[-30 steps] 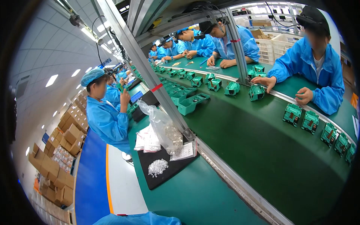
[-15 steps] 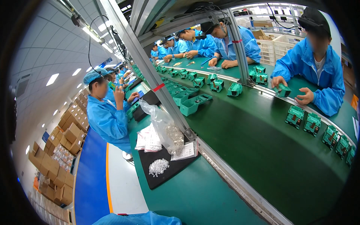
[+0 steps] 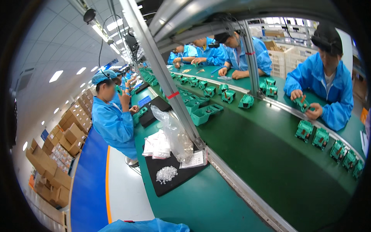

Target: The person assembles electronic components and circuit boards into green plastic device housings by hand.

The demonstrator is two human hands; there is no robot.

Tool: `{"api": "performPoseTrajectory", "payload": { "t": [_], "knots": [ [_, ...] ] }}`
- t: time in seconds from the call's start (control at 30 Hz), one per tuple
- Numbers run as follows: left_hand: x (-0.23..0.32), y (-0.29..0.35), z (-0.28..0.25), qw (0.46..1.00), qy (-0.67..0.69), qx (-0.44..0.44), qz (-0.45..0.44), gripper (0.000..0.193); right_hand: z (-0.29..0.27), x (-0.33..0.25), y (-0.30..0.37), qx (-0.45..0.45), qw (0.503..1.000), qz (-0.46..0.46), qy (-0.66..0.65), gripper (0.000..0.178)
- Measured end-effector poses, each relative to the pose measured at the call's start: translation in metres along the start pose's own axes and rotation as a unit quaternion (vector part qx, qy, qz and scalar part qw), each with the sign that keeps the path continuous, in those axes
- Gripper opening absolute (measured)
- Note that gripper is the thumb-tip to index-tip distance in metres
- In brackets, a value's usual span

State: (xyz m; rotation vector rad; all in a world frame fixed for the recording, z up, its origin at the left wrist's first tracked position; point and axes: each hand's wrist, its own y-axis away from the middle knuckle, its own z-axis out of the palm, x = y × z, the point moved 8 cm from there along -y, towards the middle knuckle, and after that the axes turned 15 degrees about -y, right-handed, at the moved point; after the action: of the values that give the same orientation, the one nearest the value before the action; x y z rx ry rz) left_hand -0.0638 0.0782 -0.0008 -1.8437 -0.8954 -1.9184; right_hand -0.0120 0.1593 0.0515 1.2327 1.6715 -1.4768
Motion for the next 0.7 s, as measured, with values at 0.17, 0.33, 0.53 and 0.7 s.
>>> {"api": "performPoseTrajectory", "payload": {
  "t": [0.17,0.33,0.53,0.7],
  "knots": [
    [-0.003,-0.004,0.001,0.998,0.053,-0.022,-0.005,0.014,0.003,0.004,0.001,0.019,1.000,0.002,-0.003,0.015],
    [-0.017,-0.006,-0.002,0.988,0.146,-0.033,-0.026,0.012,0.009,-0.001,-0.004,0.040,0.996,-0.077,0.006,0.013],
    [-0.025,-0.019,0.001,0.989,0.140,-0.055,0.011,0.013,0.008,0.015,-0.003,0.036,0.996,-0.078,0.015,0.009],
    [-0.017,-0.009,0.002,0.991,0.118,-0.048,0.038,0.014,-0.004,0.064,0.006,0.072,0.996,0.004,-0.053,0.009]
  ]
}}
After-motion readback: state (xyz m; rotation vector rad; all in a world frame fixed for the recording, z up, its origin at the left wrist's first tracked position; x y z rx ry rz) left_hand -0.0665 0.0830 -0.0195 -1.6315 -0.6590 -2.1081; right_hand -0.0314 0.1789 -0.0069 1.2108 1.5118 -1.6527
